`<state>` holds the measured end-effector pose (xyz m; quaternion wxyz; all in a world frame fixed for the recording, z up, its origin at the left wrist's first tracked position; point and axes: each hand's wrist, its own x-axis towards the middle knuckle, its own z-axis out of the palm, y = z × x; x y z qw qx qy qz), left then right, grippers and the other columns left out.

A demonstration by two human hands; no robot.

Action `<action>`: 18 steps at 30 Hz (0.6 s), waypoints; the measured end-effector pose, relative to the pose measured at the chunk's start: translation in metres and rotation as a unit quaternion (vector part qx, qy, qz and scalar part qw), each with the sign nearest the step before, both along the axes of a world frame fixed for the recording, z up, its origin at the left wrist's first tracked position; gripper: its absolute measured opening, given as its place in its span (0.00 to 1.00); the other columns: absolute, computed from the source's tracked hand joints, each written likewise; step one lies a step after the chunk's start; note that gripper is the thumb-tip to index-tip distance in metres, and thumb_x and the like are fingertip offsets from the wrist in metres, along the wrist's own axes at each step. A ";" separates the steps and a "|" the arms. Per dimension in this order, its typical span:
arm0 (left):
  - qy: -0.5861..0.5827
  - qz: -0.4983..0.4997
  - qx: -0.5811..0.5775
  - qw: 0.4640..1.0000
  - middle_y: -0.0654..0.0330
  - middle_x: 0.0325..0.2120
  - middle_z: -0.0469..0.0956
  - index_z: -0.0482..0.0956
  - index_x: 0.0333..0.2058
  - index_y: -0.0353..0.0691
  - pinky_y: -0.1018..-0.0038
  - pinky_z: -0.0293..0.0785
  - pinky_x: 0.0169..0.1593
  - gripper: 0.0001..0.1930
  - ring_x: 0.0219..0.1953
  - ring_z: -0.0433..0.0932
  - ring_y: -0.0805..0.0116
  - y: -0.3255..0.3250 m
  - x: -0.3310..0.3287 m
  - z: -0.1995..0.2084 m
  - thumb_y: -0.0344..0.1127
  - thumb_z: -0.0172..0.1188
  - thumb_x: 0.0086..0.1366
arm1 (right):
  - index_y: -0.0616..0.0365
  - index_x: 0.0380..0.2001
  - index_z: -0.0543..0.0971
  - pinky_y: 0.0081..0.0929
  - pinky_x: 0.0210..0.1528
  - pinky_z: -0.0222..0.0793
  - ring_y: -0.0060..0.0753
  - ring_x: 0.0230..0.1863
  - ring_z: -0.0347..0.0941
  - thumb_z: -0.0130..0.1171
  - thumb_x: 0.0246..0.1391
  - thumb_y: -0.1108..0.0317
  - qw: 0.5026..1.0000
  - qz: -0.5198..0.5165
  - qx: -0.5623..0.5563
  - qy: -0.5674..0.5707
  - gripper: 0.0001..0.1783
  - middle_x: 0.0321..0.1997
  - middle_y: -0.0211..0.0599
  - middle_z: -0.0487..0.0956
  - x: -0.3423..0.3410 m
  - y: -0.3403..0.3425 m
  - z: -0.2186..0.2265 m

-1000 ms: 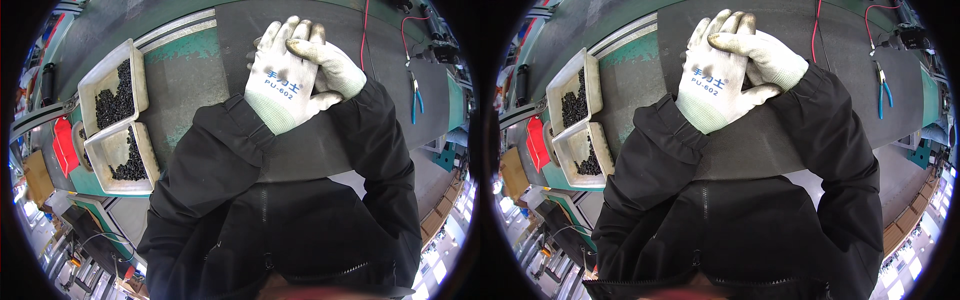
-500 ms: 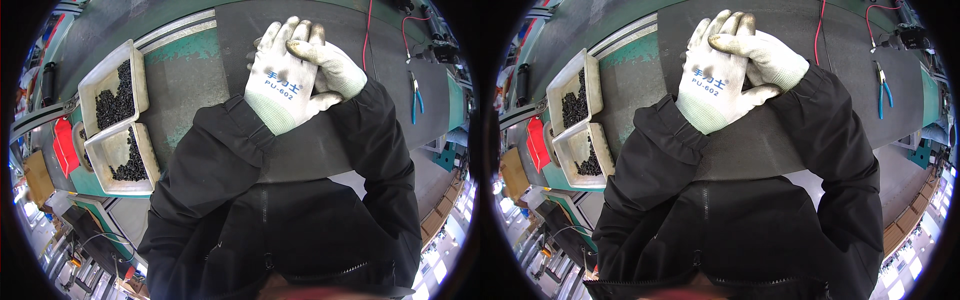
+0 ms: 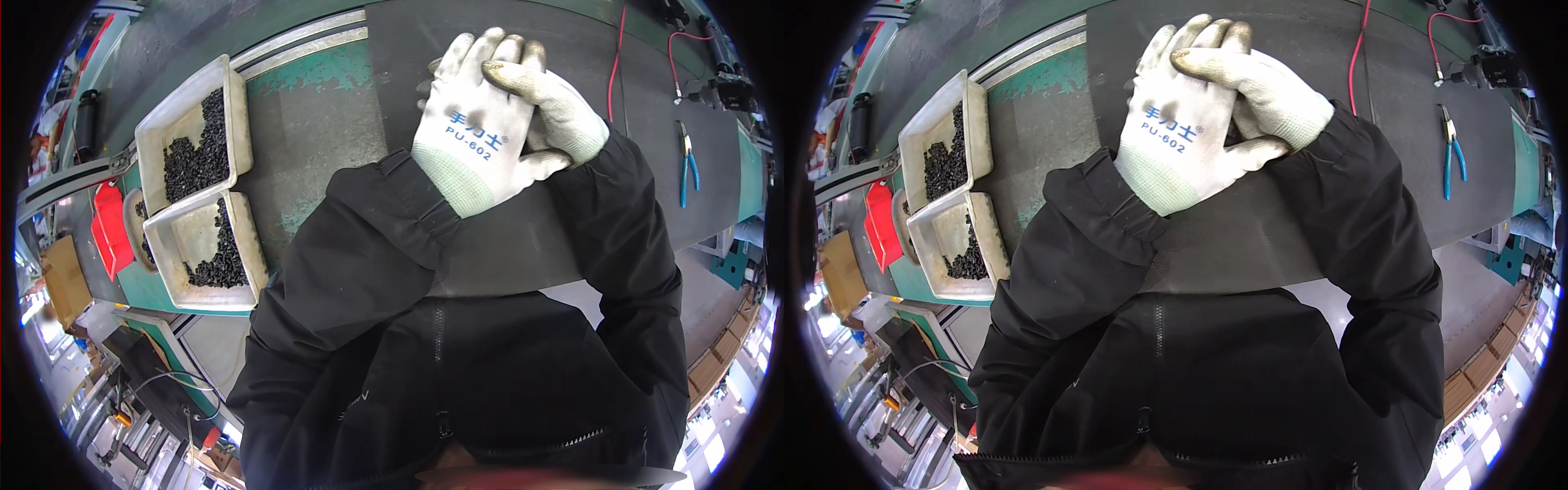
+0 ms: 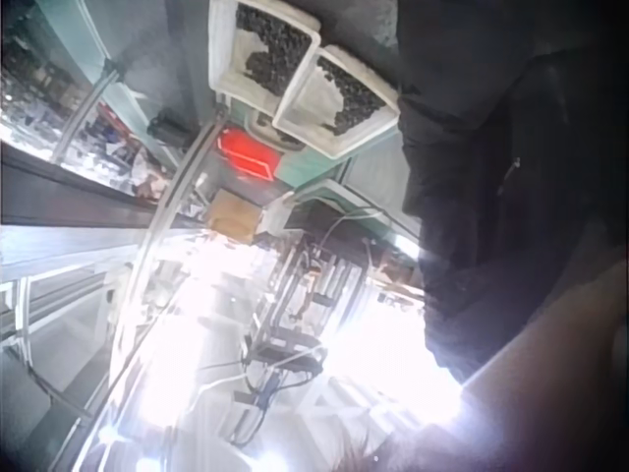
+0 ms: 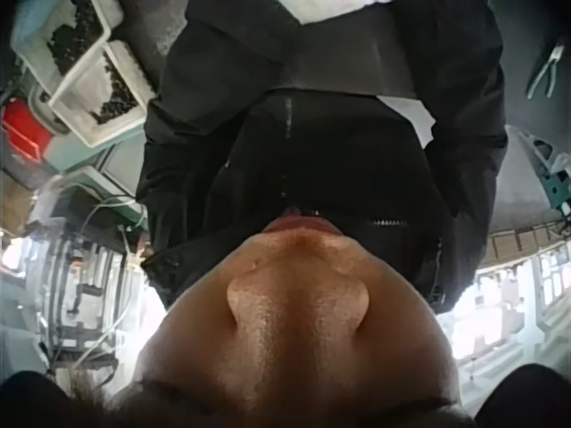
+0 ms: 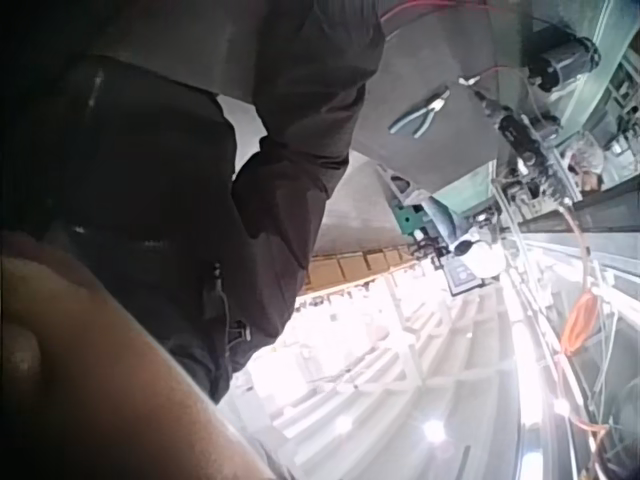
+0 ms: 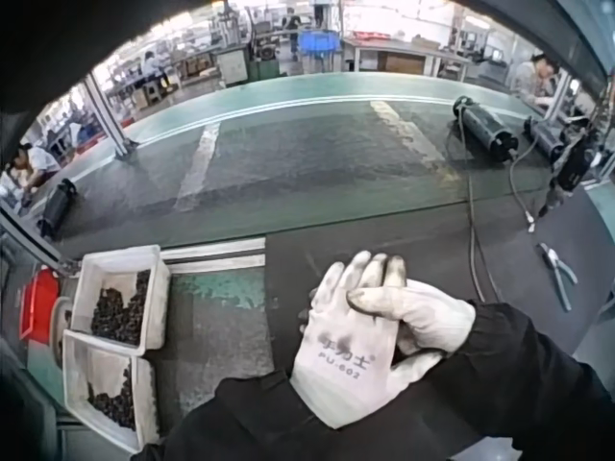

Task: Assembling electronic motors by attaching cooling fans using a power screwdriver and pliers.

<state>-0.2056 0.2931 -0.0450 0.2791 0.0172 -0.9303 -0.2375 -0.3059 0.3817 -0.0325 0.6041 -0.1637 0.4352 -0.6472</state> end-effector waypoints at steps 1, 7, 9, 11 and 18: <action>-0.003 0.000 -0.002 1.000 0.46 0.53 0.70 0.66 0.56 0.30 0.53 0.55 0.65 0.46 0.61 0.64 0.49 0.000 -0.001 0.000 0.57 0.69 0.45 | 0.69 0.59 0.63 0.33 0.60 0.65 0.41 0.57 0.71 0.50 0.62 0.59 1.000 0.000 -0.002 -0.003 0.29 0.56 0.53 0.72 -0.001 0.000 0.001; 0.013 0.001 0.011 1.000 0.45 0.51 0.70 0.66 0.55 0.29 0.53 0.56 0.64 0.46 0.59 0.66 0.49 0.000 0.005 0.002 0.56 0.70 0.42 | 0.66 0.51 0.71 0.31 0.58 0.66 0.36 0.53 0.72 0.55 0.60 0.61 0.998 -0.007 -0.002 -0.055 0.22 0.51 0.46 0.75 0.000 -0.001 -0.005; 0.005 -0.003 0.010 1.000 0.46 0.52 0.69 0.66 0.56 0.29 0.54 0.54 0.65 0.47 0.60 0.63 0.50 0.001 0.003 0.000 0.56 0.69 0.42 | 0.66 0.50 0.71 0.31 0.57 0.66 0.35 0.53 0.72 0.56 0.59 0.61 0.997 0.003 -0.009 -0.071 0.21 0.50 0.44 0.76 0.001 0.000 -0.004; -0.008 0.017 0.008 1.000 0.45 0.52 0.69 0.65 0.57 0.28 0.54 0.52 0.66 0.48 0.61 0.62 0.50 0.005 0.004 -0.001 0.58 0.69 0.42 | 0.66 0.51 0.70 0.31 0.57 0.66 0.35 0.52 0.73 0.56 0.59 0.61 0.996 -0.044 0.020 -0.070 0.22 0.50 0.44 0.76 0.001 0.002 -0.009; -0.029 0.030 -0.065 0.997 0.45 0.56 0.66 0.61 0.61 0.31 0.54 0.45 0.68 0.52 0.64 0.59 0.49 0.003 0.003 -0.007 0.68 0.60 0.48 | 0.66 0.54 0.68 0.33 0.59 0.65 0.38 0.54 0.72 0.55 0.59 0.60 0.997 -0.012 -0.005 -0.073 0.25 0.52 0.47 0.75 -0.004 0.002 -0.006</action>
